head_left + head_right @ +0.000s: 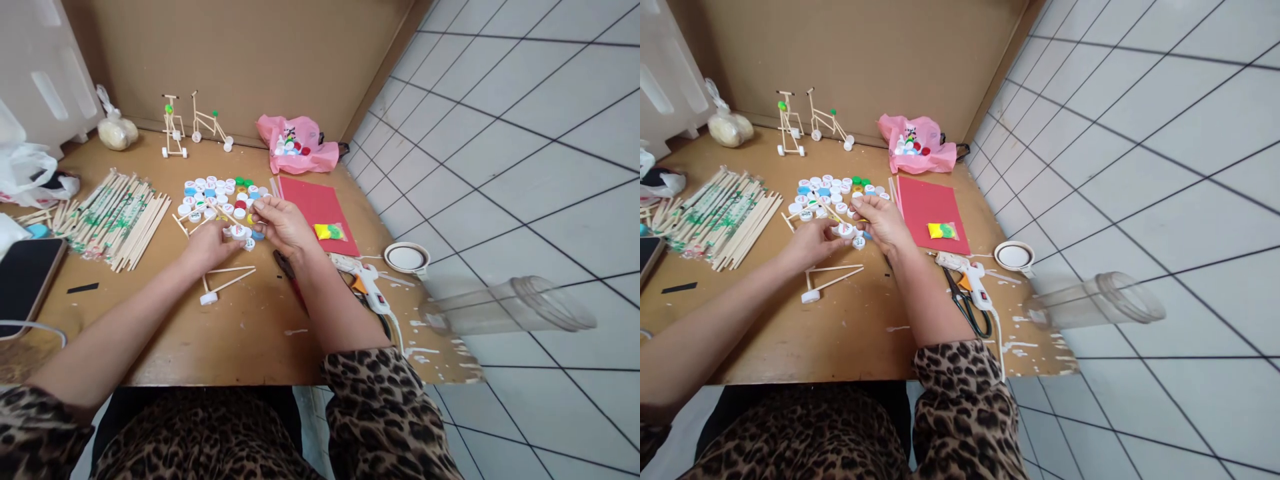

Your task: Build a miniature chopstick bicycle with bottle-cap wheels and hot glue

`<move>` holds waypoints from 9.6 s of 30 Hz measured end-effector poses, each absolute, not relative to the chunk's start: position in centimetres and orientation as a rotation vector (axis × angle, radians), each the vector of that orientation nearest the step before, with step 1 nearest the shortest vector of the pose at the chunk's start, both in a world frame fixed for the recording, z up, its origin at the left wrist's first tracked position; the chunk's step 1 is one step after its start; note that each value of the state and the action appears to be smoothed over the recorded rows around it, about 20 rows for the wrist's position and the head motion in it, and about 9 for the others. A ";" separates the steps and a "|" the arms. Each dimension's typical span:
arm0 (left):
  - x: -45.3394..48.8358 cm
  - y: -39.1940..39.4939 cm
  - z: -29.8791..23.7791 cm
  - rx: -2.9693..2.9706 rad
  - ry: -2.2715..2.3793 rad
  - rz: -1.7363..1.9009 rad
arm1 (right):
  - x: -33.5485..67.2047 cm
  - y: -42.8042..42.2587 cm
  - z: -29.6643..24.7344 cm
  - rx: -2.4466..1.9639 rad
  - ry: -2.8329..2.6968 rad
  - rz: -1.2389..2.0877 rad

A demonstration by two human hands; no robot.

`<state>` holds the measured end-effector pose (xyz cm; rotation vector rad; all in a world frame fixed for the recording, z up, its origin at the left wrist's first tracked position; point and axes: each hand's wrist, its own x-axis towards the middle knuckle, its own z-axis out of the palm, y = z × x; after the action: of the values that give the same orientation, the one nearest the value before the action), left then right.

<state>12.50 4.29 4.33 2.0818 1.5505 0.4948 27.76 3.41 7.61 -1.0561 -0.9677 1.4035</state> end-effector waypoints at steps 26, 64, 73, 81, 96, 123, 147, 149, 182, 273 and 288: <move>11.5 4.3 3.3 1.522 1.546 1.053 | 30.1 2.3 8.5 -0.939 -0.623 1.319; 10.0 4.4 4.9 2.526 1.628 -0.023 | 36.7 0.8 7.1 -0.931 -0.567 0.815; 9.9 4.3 4.7 2.543 1.704 -0.054 | 36.2 1.2 6.2 -0.941 -0.488 0.847; 9.7 4.7 4.6 2.492 1.669 0.010 | 36.5 1.3 5.5 -0.943 -0.496 0.858; 9.5 5.0 4.0 2.476 1.665 0.161 | 36.6 0.8 6.6 -0.930 -0.372 0.830; 9.1 5.0 2.8 2.395 1.565 0.390 | 34.0 2.5 6.9 -1.263 -0.908 0.930; 9.6 5.1 3.1 2.449 1.574 0.255 | 26.9 9.8 4.6 -2.031 -1.875 0.607; 9.6 5.1 3.0 2.461 1.569 0.259 | 27.5 10.0 4.5 -2.000 -1.768 0.638; 7.6 5.3 3.9 1.696 0.990 1.016 | 27.3 1.4 9.7 -1.092 -1.128 1.446; 6.0 7.1 2.7 2.305 1.515 0.064 | 23.8 1.8 4.9 -2.051 -2.186 0.519; 4.4 7.6 3.9 2.032 1.748 0.592 | 22.1 1.5 4.6 -2.034 -2.341 0.515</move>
<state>4.40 7.57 3.94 2.0318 1.7482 0.5916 22.14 1.49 4.57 -2.0335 -2.3415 0.5147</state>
